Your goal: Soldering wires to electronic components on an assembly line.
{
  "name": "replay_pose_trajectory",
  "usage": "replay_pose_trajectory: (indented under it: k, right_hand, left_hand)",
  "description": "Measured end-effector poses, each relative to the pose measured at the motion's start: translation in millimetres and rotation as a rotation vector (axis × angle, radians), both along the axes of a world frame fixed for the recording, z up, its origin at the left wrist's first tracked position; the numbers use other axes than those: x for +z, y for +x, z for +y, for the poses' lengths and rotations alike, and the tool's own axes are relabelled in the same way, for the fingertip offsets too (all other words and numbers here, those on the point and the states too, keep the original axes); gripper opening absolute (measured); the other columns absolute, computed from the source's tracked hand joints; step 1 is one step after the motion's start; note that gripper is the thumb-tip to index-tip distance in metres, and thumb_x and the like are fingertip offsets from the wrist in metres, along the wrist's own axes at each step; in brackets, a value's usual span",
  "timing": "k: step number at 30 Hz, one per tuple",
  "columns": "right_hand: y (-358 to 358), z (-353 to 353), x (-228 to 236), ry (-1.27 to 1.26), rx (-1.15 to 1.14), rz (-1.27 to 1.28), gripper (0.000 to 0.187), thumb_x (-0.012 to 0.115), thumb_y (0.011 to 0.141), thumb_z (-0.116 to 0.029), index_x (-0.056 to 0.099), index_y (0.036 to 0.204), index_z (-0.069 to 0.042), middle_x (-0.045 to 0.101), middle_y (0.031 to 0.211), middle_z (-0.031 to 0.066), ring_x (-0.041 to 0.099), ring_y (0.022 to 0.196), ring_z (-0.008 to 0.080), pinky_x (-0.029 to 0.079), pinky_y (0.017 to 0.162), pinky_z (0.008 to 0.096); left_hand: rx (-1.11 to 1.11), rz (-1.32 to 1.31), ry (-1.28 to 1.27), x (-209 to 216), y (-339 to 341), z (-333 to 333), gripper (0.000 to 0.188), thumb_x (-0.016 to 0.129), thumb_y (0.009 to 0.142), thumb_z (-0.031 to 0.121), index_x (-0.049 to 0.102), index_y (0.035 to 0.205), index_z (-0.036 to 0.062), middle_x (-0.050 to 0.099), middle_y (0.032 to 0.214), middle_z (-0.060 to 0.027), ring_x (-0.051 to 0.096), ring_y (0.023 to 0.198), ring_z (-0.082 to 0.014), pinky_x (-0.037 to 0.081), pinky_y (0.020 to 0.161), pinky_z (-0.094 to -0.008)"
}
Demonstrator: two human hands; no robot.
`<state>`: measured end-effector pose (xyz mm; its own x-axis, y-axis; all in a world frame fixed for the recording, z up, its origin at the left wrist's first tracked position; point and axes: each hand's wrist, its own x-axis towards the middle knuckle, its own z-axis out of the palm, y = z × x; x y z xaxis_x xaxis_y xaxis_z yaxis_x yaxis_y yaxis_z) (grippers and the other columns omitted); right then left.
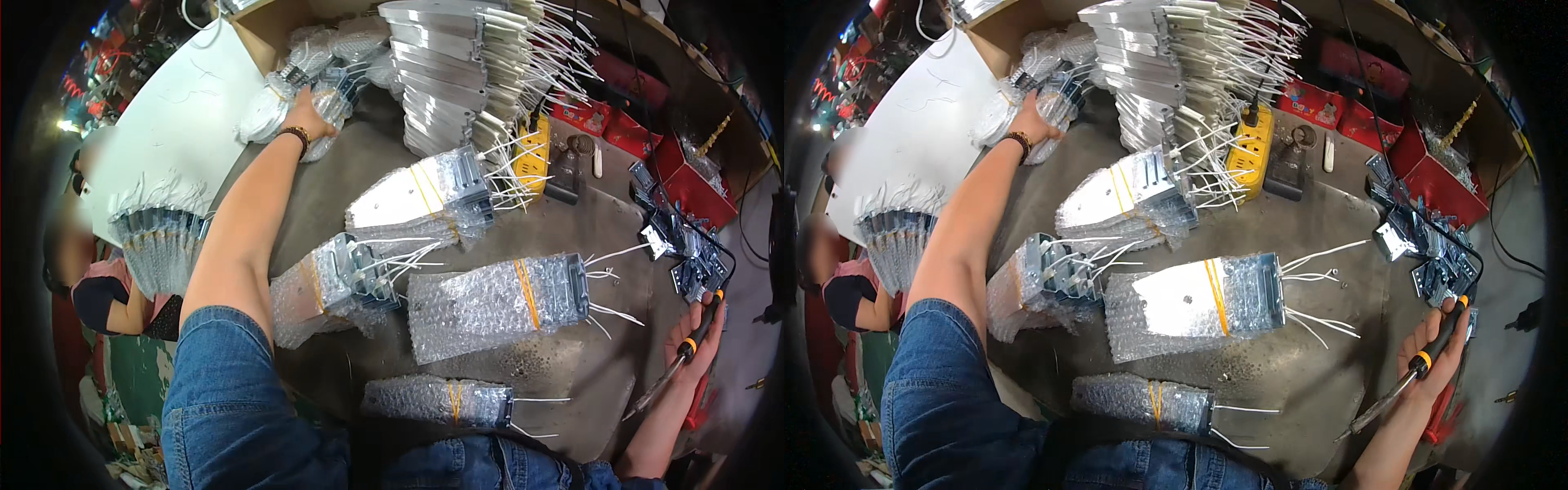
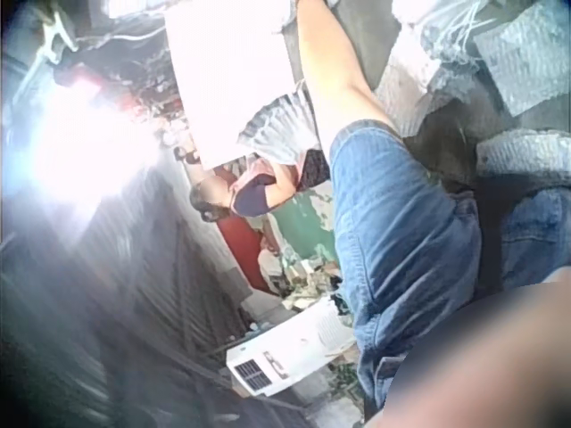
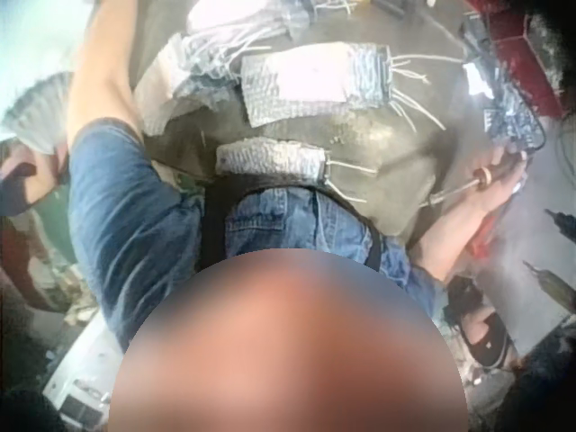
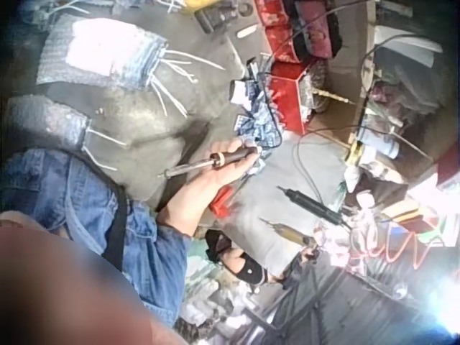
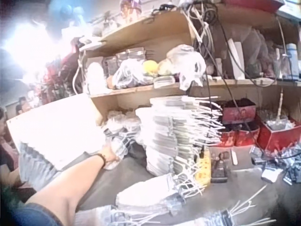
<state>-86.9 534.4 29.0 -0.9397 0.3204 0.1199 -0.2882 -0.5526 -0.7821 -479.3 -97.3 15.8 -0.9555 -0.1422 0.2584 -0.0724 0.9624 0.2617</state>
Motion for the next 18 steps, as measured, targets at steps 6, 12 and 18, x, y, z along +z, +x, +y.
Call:
replay_pose_trajectory:
  k: [6, 12, 18]
  right_hand:
    - [-3, -5, 0, 0.018, -0.041, -0.026, 0.029, 0.04, 0.107, -0.035, 0.05, 0.113, -0.008, 0.044, 0.069, 0.0001, 0.029, 0.042, 0.0047, 0.022, 0.034, 0.0214]
    - [-4, -8, 2, 0.004, -0.045, -0.048, 0.034, 0.037, 0.107, -0.039, 0.052, 0.113, -0.008, 0.047, 0.068, 0.002, 0.031, 0.042, 0.0064, 0.022, 0.034, 0.0232]
    - [-4, -23, 6, -0.049, -0.041, -0.062, 0.033, 0.041, 0.106, -0.04, 0.053, 0.111, -0.009, 0.048, 0.068, 0.0017, 0.032, 0.042, 0.0065, 0.023, 0.035, 0.0236]
  left_hand:
    - [-0.103, -0.114, -0.171, 1, 1, -7, 0.114, 0.083, 0.071, 0.045, 0.014, 0.155, 0.0085, 0.06, 0.129, -0.0258, 0.059, 0.119, -0.0385, 0.045, 0.102, -0.0424]
    - [-0.068, -0.28, -0.254, -4, 8, -24, 0.106, 0.072, 0.084, 0.045, 0.004, 0.157, 0.0082, 0.058, 0.131, -0.0272, 0.059, 0.119, -0.0383, 0.045, 0.103, -0.0408]
    - [-0.153, 0.05, -0.273, 26, 43, -60, 0.097, 0.077, 0.08, 0.045, 0.025, 0.152, 0.0071, 0.058, 0.133, -0.0229, 0.058, 0.119, -0.0376, 0.046, 0.101, -0.0409]
